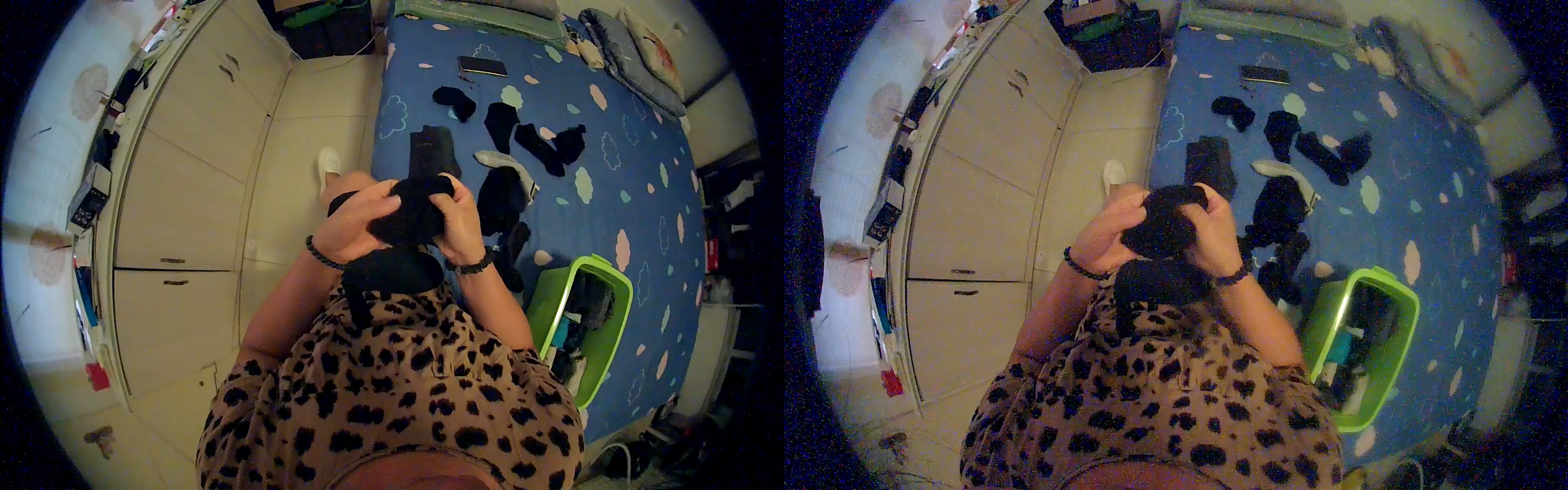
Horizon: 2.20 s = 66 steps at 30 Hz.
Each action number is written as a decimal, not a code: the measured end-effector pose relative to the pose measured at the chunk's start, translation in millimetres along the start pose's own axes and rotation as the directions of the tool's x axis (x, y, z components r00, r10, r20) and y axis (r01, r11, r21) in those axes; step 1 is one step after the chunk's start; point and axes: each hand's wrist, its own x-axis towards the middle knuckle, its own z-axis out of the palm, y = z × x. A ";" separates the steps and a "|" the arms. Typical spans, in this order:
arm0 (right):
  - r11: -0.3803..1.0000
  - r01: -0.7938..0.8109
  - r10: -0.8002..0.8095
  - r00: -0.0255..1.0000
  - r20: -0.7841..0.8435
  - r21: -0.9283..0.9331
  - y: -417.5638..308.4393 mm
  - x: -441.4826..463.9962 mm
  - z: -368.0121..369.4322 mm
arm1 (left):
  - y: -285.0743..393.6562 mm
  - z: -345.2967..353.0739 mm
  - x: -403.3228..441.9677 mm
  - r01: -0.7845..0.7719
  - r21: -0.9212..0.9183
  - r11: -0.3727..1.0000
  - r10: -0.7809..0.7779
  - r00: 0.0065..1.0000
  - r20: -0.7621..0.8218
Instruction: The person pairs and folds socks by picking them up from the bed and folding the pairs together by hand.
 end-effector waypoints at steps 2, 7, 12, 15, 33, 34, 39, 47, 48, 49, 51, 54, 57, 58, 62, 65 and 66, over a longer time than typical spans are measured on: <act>0.998 -0.050 0.049 0.999 0.018 0.023 -2.0 -2.0 3.0 | -2.3 -3.5 0.2 0.011 0.057 0.998 -0.012 1.000 0.021; 0.834 0.198 -0.053 0.958 0.282 -0.515 11.8 0.8 -27.3 | -9.3 -3.2 -8.9 0.086 -0.026 0.996 -0.088 0.994 -0.058; 0.860 -0.422 0.305 0.876 0.374 0.287 -8.2 -7.5 -4.4 | -14.3 0.4 -9.0 -0.014 -0.160 0.987 0.002 0.997 -0.075; 0.839 -0.413 0.302 0.895 0.328 0.354 2.3 -11.6 -10.2 | -19.8 -8.9 -8.4 -0.036 -0.177 0.984 0.024 0.997 -0.068; 0.073 0.790 -0.226 0.607 0.762 -0.608 11.0 -51.4 42.4 | -17.1 -8.5 25.2 -0.342 0.671 0.658 0.664 0.684 -0.302; 0.066 0.797 -0.230 0.597 0.768 -0.600 14.0 -52.7 44.9 | -20.1 -18.0 29.0 -0.270 0.731 0.627 0.674 0.659 -0.335; -0.001 0.773 -0.266 0.611 0.745 -0.635 32.8 -64.7 46.4 | -32.8 -76.3 50.3 -0.484 -0.248 0.839 0.544 0.757 0.361; -0.033 0.791 -0.311 0.572 0.759 -0.610 41.4 -63.4 40.7 | -33.7 -63.2 42.8 -0.503 -0.316 0.804 0.592 0.725 0.352; -0.033 0.792 -0.311 0.572 0.759 -0.610 40.6 -62.9 40.7 | -34.4 -62.8 42.4 -0.508 -0.313 0.803 0.594 0.730 0.337; -0.018 0.790 -0.313 0.577 0.754 -0.612 39.6 -62.7 40.9 | -35.1 -64.5 42.2 -0.516 -0.302 0.802 0.595 0.738 0.320; -0.003 0.788 -0.313 0.584 0.749 -0.615 40.2 -62.8 40.5 | -38.5 -72.0 39.0 -0.542 -0.234 0.807 0.589 0.767 0.255; 0.086 0.761 -0.376 0.622 0.687 -0.643 42.3 -62.6 37.5 | -41.7 -76.2 31.6 -0.550 -0.073 0.832 0.554 0.819 0.146; 0.127 0.612 -0.376 0.758 0.533 -0.781 32.9 -56.9 33.3 | -32.4 -35.6 24.6 -0.544 0.256 0.799 0.589 0.794 -0.151; 0.126 0.612 -0.377 0.758 0.533 -0.781 31.7 -52.6 33.4 | -31.8 -24.0 25.1 -0.588 0.315 0.745 0.655 0.733 -0.182; 0.075 0.619 -0.441 0.724 0.531 -0.782 28.3 -40.8 30.7 | -45.7 -43.1 17.9 -0.581 0.119 0.805 0.593 0.795 -0.127; 0.169 0.647 -0.445 0.723 0.528 -0.744 24.6 -35.2 33.1 | -42.5 -56.5 21.9 -0.605 -0.166 0.778 0.612 0.790 -0.011; 0.166 0.637 -0.484 0.718 0.501 -0.752 17.7 -32.6 37.9 | -41.8 -53.1 21.5 -0.604 -0.166 0.779 0.612 0.791 -0.009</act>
